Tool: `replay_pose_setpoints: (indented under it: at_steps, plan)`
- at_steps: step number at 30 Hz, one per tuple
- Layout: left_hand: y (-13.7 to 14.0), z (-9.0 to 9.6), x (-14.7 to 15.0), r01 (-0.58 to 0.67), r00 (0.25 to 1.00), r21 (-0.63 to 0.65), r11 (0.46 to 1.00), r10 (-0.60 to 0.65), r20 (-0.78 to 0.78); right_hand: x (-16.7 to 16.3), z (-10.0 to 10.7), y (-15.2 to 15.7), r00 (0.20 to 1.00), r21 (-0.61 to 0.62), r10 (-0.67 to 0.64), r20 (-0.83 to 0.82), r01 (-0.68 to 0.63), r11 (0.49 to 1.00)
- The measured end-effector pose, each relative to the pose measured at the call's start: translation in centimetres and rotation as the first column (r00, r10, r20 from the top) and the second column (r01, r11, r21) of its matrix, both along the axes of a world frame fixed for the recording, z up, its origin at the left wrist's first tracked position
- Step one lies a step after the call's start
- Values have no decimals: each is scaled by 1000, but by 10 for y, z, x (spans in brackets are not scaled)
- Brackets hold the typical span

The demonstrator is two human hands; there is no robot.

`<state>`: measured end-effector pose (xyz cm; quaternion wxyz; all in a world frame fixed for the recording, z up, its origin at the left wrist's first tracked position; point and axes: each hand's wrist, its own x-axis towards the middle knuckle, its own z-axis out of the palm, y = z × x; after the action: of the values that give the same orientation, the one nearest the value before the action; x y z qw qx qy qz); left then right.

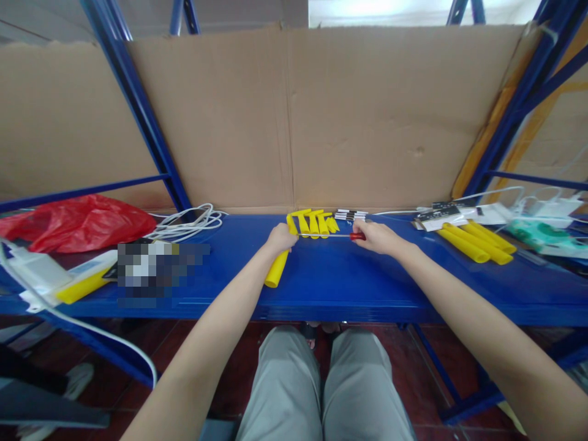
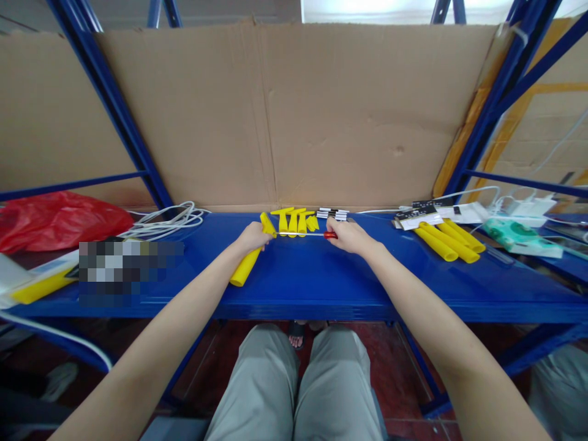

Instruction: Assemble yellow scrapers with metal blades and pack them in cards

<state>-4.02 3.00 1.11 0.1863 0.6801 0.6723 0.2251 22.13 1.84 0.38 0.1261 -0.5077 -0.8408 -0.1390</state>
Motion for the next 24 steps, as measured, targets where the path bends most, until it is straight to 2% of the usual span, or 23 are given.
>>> replay_pose_setpoints:
  at_steps: [6, 12, 19, 24]
  plan:
    - [3, -5, -2, 97, 995, 19, 995, -97, 14, 1, 4, -4, 1000, -3, -16, 1, 16, 1000]
    - [3, -7, -3, 203, 973, -9, 979, -201, 111, 5, 3, -2, 1000, -51, 5, -18, -6, 999]
    - [1, -5, -3, 159, 985, -20, 987, -157, 70, 0, 3, -4, 998, -123, 30, -52, -36, 992]
    - [4, -8, -3, 140, 988, -15, 990, -138, 74, -1, -2, -1, 999, -90, 15, -37, -18, 996]
